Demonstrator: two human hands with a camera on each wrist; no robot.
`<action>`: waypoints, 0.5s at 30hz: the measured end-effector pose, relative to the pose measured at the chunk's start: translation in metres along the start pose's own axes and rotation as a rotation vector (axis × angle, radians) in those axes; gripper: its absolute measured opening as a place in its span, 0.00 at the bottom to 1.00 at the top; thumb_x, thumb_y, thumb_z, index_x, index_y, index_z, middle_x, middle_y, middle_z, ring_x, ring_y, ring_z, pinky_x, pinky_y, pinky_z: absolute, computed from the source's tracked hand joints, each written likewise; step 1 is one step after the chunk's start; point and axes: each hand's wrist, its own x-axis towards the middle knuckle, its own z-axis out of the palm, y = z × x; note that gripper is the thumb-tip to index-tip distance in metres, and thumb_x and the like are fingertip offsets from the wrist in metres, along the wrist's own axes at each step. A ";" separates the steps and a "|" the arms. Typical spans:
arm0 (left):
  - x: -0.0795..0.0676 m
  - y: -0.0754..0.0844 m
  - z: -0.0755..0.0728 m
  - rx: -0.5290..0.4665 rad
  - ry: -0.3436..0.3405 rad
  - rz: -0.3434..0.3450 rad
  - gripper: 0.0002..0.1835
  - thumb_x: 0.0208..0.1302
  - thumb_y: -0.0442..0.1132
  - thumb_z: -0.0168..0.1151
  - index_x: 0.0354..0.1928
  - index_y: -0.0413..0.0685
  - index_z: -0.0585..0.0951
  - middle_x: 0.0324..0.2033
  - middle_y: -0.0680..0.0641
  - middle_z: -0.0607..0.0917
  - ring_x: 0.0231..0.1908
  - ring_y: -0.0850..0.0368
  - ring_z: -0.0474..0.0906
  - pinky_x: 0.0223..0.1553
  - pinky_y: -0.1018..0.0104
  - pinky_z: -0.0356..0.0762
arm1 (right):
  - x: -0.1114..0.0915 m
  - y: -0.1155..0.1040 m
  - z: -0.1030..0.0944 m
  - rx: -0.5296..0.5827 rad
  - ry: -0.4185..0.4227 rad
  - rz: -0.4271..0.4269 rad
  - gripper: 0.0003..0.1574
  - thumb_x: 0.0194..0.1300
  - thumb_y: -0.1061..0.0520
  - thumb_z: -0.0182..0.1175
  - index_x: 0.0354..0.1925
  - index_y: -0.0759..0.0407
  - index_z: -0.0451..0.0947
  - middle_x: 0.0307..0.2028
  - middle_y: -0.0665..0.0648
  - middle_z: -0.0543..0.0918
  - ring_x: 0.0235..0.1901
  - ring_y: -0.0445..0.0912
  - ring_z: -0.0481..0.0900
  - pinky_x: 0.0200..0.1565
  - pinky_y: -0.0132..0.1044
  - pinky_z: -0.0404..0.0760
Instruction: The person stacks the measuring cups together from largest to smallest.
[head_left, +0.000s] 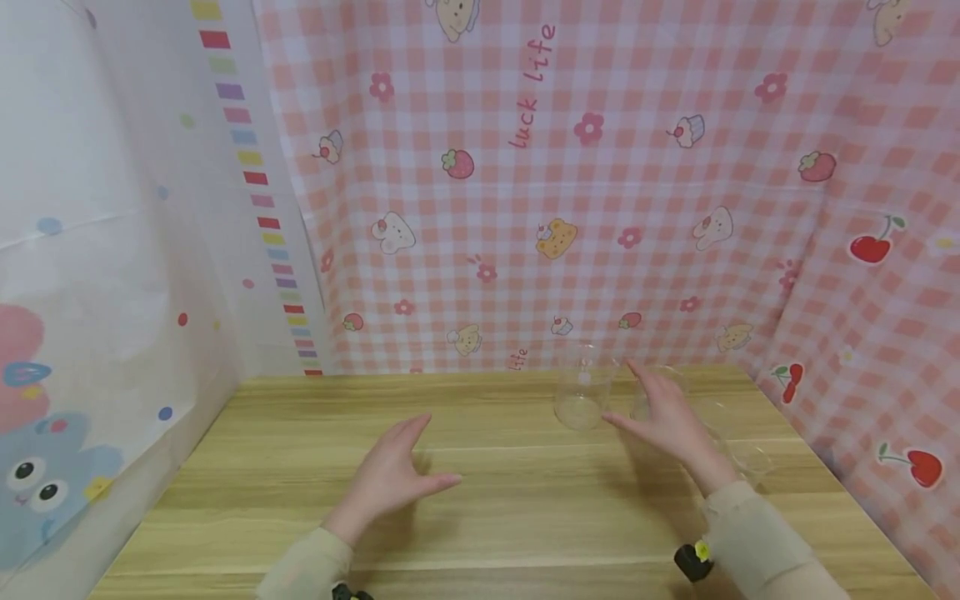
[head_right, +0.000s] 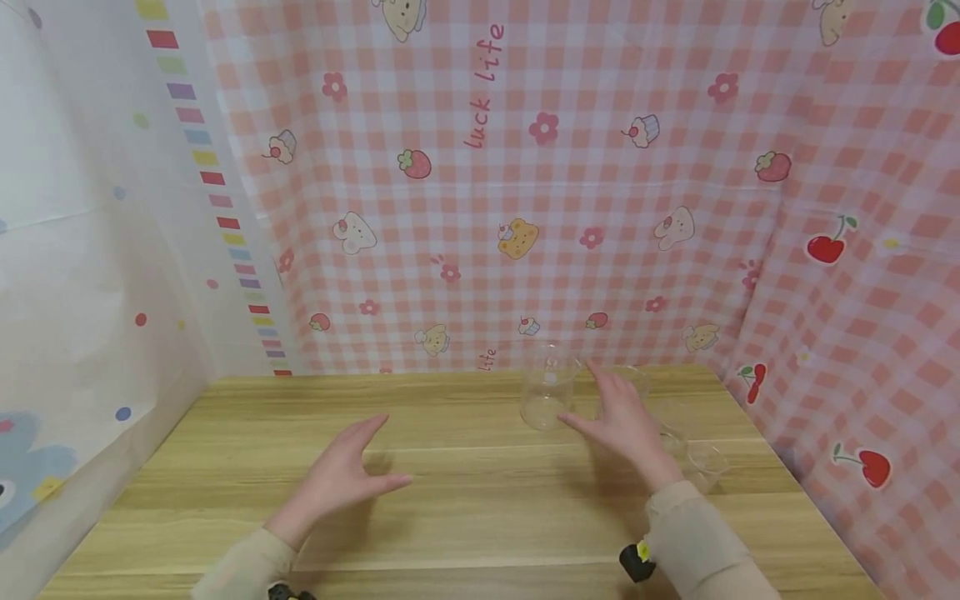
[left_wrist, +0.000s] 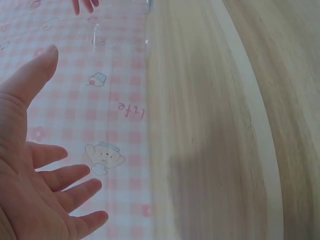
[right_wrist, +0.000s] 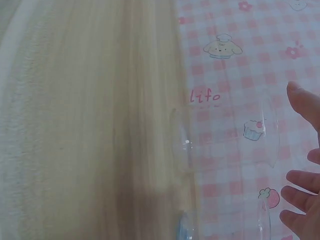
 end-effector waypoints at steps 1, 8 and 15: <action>0.000 0.000 0.001 -0.007 0.000 -0.003 0.57 0.45 0.66 0.75 0.70 0.35 0.67 0.65 0.34 0.72 0.65 0.36 0.66 0.66 0.42 0.63 | 0.001 0.000 0.000 -0.001 -0.002 0.004 0.58 0.56 0.44 0.73 0.71 0.71 0.57 0.64 0.77 0.67 0.62 0.73 0.64 0.63 0.70 0.61; 0.003 0.003 0.006 -0.049 -0.004 -0.009 0.56 0.45 0.65 0.76 0.70 0.36 0.67 0.66 0.34 0.71 0.66 0.35 0.65 0.66 0.40 0.62 | 0.010 -0.002 0.002 -0.009 -0.012 0.043 0.59 0.56 0.43 0.74 0.72 0.71 0.56 0.64 0.77 0.67 0.62 0.73 0.63 0.62 0.70 0.63; 0.005 0.006 0.013 -0.083 -0.002 -0.006 0.56 0.46 0.63 0.76 0.70 0.35 0.66 0.66 0.34 0.71 0.66 0.35 0.65 0.66 0.40 0.62 | 0.018 0.001 0.009 -0.002 -0.054 0.104 0.62 0.57 0.41 0.72 0.74 0.70 0.51 0.68 0.76 0.62 0.66 0.73 0.58 0.63 0.70 0.59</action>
